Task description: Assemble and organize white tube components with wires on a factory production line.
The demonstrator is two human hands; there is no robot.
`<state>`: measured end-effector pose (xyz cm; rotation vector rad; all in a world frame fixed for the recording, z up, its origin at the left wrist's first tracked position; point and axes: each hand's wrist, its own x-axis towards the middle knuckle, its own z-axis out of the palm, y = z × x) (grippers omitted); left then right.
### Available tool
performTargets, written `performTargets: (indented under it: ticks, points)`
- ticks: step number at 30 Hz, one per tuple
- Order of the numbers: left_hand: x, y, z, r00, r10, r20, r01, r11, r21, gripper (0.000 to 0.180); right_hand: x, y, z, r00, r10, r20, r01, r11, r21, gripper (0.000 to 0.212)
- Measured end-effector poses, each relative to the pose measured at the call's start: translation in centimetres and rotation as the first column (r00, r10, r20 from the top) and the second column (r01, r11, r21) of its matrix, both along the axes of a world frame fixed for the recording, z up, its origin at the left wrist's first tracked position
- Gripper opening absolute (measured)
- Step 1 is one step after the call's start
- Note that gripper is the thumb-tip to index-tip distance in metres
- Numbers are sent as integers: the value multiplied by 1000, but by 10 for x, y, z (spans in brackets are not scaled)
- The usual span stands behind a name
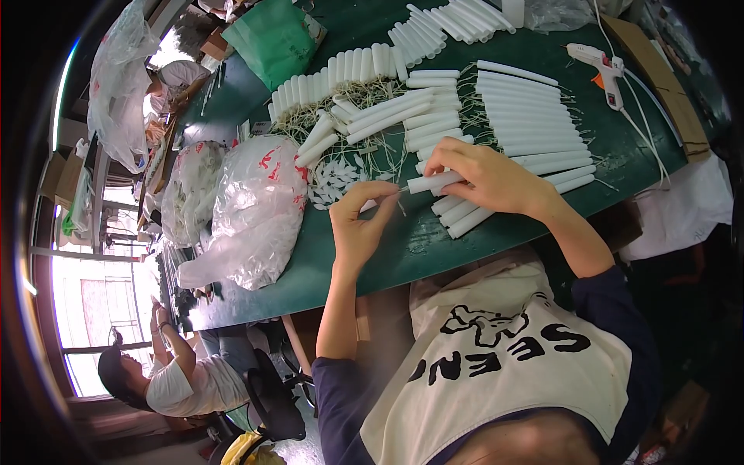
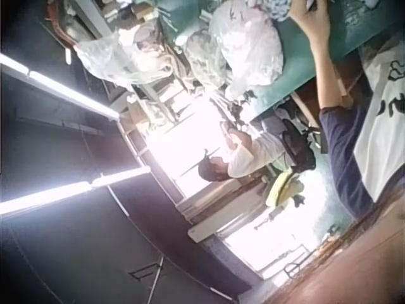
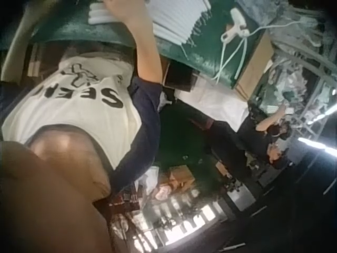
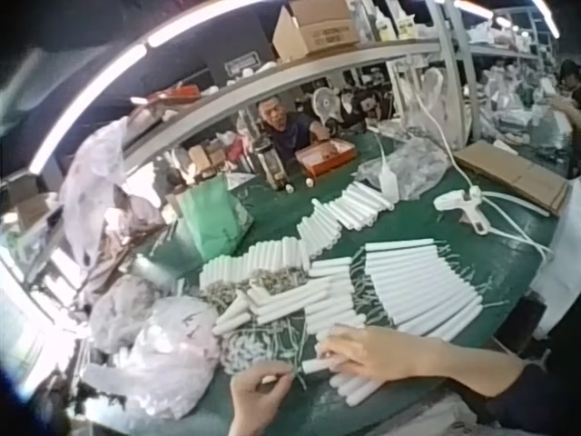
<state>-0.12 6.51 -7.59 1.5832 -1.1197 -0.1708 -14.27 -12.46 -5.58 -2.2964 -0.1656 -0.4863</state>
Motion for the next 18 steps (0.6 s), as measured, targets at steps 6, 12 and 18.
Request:
performTargets:
  ticks: [6, 12, 18]
  points:
    - [-5, 0, 4, 997, 61, 56, -63, 998, 26, 17, -1, 2, 3, 1000, -7, -5, 6, 993, -114, 19]
    - [-15, -1, 0, 984, 173, 31, -174, 984, 37, 18, 4, 11, 10, 993, -67, -96, 64, 997, -41, 20]
    - [-29, 0, 2, 966, 130, 224, -156, 982, 105, 43, 10, 6, 1, 994, -106, 6, 106, 983, -151, 18]
